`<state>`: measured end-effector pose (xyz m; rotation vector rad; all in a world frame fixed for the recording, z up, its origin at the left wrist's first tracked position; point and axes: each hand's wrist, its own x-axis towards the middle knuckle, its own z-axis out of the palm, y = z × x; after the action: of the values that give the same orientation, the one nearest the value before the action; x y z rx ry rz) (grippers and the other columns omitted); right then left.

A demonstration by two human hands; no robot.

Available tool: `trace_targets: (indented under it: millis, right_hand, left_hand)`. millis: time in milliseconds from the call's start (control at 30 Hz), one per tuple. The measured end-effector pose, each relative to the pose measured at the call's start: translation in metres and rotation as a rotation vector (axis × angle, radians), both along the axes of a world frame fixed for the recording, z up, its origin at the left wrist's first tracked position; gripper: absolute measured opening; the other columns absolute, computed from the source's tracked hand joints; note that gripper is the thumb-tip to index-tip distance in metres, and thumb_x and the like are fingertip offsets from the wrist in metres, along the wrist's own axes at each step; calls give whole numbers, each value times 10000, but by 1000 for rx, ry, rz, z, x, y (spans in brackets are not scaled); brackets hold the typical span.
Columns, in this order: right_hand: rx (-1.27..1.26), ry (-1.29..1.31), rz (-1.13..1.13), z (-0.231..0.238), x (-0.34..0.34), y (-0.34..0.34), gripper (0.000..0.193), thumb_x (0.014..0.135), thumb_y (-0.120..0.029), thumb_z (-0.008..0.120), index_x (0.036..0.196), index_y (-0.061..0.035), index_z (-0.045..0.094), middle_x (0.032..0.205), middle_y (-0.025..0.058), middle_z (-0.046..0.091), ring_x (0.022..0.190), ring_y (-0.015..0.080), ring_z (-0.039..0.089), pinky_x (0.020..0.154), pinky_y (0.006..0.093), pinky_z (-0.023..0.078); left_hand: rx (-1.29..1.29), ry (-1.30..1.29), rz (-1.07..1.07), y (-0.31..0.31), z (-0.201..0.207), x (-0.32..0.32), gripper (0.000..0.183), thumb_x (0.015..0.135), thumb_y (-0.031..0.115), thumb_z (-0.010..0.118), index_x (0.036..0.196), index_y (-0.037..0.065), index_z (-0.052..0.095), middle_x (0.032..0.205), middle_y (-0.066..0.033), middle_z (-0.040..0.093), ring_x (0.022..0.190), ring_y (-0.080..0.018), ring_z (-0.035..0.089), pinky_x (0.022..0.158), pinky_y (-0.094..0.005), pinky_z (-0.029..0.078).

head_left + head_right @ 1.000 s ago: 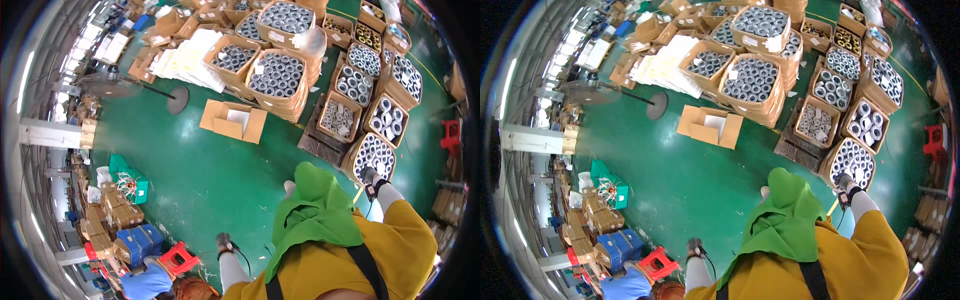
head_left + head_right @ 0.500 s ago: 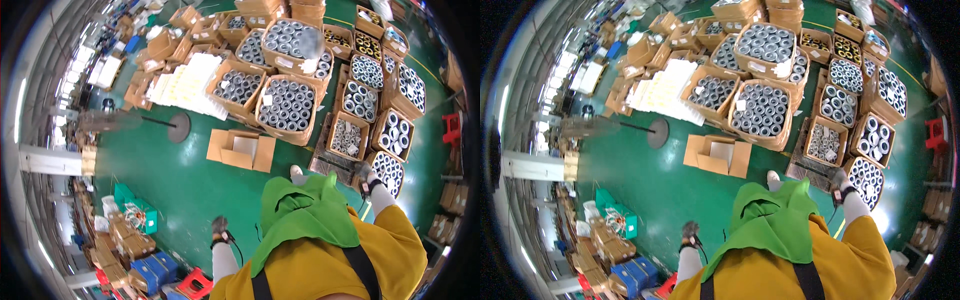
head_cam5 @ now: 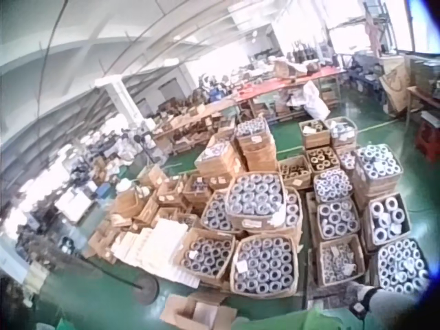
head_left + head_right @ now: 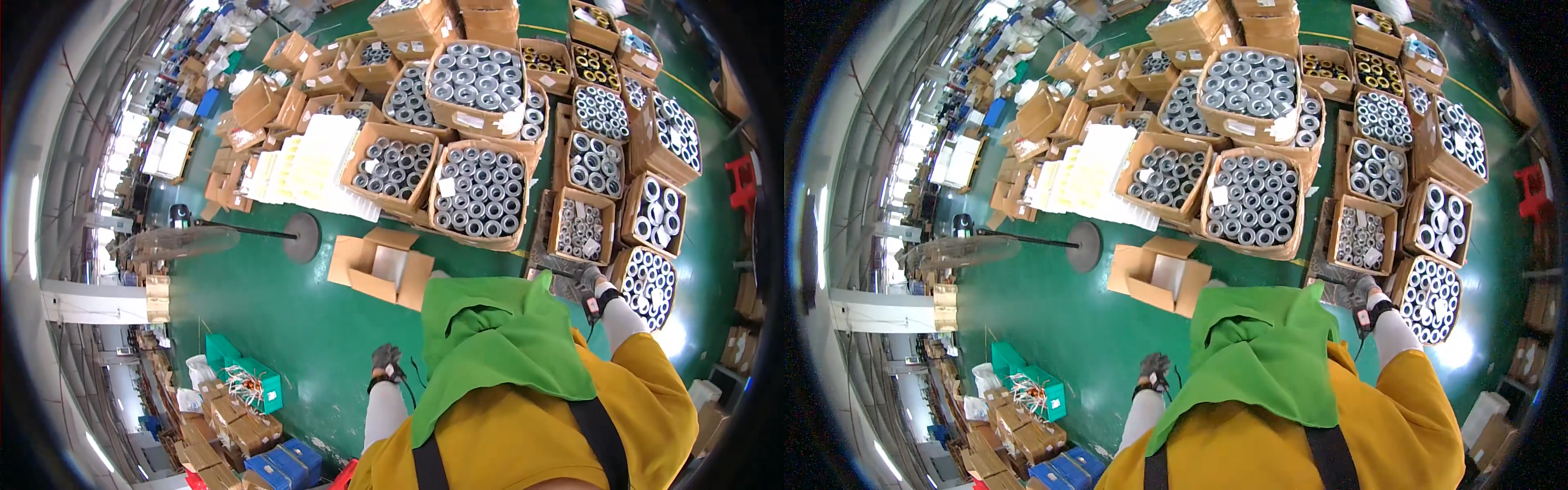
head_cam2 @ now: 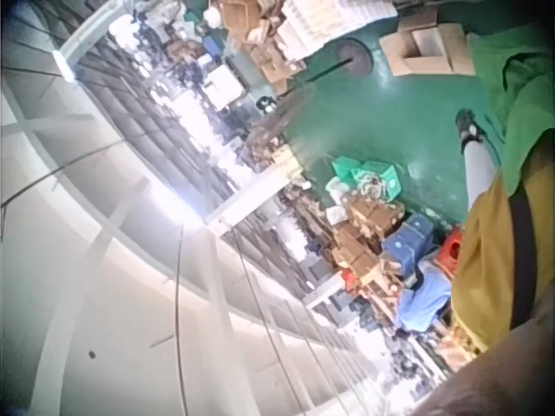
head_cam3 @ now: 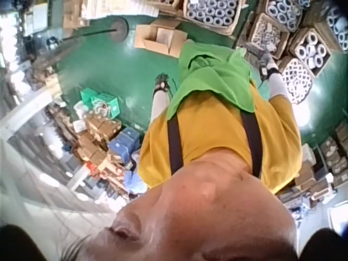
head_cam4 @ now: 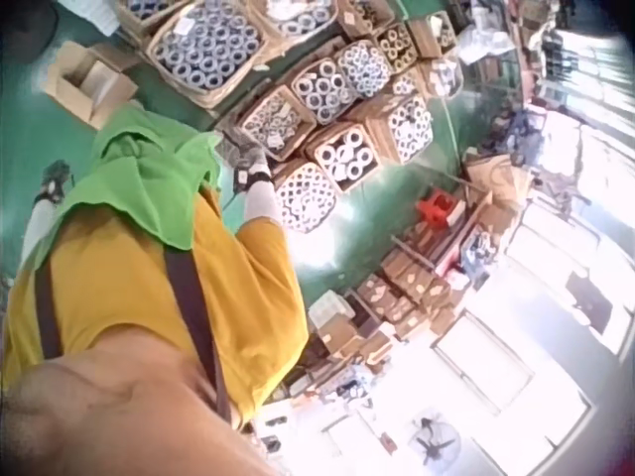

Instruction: The person tapes a metal ring using a machine, places it into a box, and then walks through the warehouse to relocate several boxes of metal rings.

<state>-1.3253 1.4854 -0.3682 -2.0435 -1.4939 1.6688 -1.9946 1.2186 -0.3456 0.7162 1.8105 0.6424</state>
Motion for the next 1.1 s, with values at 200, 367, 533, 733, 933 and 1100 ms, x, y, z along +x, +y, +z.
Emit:
trace_targets:
  millis: [200,367,533,733,933,1100]
  right_hand:
    - [127,-375,-22,5,-70,57,354,782,-281,515,1076,-84,520,1023,131,570,915,322,541,791,369,431]
    - [363,-702,-81,30,-160,127,652,730,-392,564,1288,-149,331,1352,152,288,1146,365,382,927,402,353]
    - [445,-758,37,17,-248,164,686,682,-404,585,1275,-143,360,1350,121,291,1206,326,304,1007,416,234]
    - [507,-794,-53,-14,-318,139,686,658,-329,599,1273,-129,370,1364,117,283,1264,304,233,1027,448,181]
    - [601,-821,-80,-5,-333,151,648,630,-290,592,1222,-90,421,1321,146,345,1215,327,310,1007,454,231]
    - [544,-819,-56,-7,-327,149,629,667,-303,557,1238,-88,401,1329,136,340,1227,315,301,1013,461,203]
  left_hand:
    - [-21,-175,171,196,99,27,304,823,196,555,1063,11,537,892,-93,618,722,-167,592,630,-267,471]
    - [54,197,-353,239,142,9,292,835,186,541,1061,1,549,928,-106,617,841,-153,578,738,-275,462]
    - [-167,127,-443,249,120,-63,274,827,198,548,1046,35,564,907,-123,619,797,-177,593,727,-275,463]
    - [-128,371,-693,366,110,-91,273,856,203,518,1032,0,566,930,-134,616,870,-218,568,743,-310,465]
    - [212,393,-235,536,47,-97,365,795,218,610,1046,-31,524,1035,-145,531,954,-234,507,840,-323,400]
    - [305,663,-567,630,7,-41,392,703,191,701,965,-46,531,935,-126,564,798,-222,534,704,-336,422]
